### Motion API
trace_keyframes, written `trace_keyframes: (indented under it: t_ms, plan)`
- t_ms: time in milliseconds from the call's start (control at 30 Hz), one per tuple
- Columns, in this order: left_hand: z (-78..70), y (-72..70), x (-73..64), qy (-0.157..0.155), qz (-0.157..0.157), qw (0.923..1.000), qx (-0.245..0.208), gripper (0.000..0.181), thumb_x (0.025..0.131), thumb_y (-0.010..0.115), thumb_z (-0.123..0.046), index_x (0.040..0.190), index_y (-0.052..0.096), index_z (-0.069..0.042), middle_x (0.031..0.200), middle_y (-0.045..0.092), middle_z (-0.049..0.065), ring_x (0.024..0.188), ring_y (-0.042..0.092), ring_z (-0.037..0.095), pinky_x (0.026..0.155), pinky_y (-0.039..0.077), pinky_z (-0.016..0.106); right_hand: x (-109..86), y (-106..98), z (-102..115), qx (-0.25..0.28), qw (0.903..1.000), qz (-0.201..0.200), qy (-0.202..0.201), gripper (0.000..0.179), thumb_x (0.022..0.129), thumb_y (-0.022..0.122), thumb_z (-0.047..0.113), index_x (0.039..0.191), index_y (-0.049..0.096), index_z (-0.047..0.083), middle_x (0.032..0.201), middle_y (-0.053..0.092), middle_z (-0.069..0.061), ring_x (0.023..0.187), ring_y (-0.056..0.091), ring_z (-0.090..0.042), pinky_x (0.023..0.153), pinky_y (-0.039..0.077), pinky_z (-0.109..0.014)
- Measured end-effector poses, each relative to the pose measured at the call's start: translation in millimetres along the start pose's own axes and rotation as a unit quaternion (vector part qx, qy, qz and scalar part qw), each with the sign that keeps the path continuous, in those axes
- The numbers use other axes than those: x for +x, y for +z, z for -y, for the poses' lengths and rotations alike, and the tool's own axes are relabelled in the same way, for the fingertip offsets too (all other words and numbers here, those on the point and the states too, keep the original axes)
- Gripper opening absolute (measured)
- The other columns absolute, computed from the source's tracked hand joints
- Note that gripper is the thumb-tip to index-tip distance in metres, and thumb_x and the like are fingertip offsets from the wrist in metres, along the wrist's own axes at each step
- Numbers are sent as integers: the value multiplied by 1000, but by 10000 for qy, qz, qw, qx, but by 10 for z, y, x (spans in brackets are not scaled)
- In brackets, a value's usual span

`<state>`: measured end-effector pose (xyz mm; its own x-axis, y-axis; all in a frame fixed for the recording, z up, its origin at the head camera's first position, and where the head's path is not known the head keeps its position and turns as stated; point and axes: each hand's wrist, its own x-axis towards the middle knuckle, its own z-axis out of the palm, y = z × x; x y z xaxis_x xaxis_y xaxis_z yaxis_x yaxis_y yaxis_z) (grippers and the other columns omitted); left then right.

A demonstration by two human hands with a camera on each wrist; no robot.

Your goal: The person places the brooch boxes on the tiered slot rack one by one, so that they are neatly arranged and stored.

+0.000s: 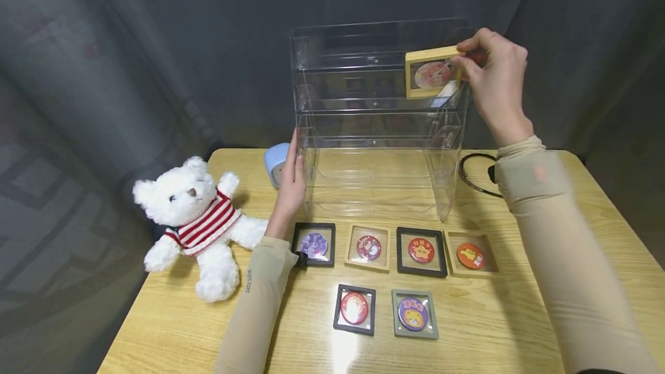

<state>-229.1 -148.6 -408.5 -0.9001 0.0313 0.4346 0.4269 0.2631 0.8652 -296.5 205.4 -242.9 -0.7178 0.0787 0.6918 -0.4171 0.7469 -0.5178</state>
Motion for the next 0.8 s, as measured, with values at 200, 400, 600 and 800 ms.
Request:
trace_keyframes:
  t_ms: [200, 400, 600, 800]
  plan:
    - [5, -6, 3, 1, 21, 10000, 41, 57, 117, 26, -6, 173, 11, -6, 179, 12, 10, 162, 15, 25, 131, 15, 34, -32, 30, 13, -247, 9997, -5, -27, 25, 102, 74, 20, 116, 77, 0, 118, 79, -10, 79, 49, 21, 70, 40, -7]
    - [13, 0, 7, 86, 6, 9999, 65, 57, 117, 26, -5, 172, 11, -3, 178, 12, 12, 163, 14, 26, 131, 14, 34, -51, 60, 6, -454, 9989, 57, -23, 26, 104, 71, 20, 119, 77, 1, 119, 79, -10, 91, 71, -7, 76, 43, -11]
    - [7, 1, 2, 43, 12, 10000, 81, 57, 117, 26, -7, 172, 12, -4, 178, 13, 12, 162, 15, 27, 131, 14, 35, -106, 66, -2, -394, 9990, 167, -98, 26, 104, 70, 17, 118, 76, -4, 119, 77, -18, 103, 77, -34, 91, 57, -36]
    - [14, 1, 10, 14, 0, 10000, 83, 57, 118, 26, -6, 172, 11, -5, 178, 12, 11, 162, 15, 26, 131, 14, 34, -119, 76, 12, -379, 9988, 206, -219, 21, 104, 71, 9, 116, 75, -7, 117, 76, -23, 101, 75, -38, 93, 57, -52]
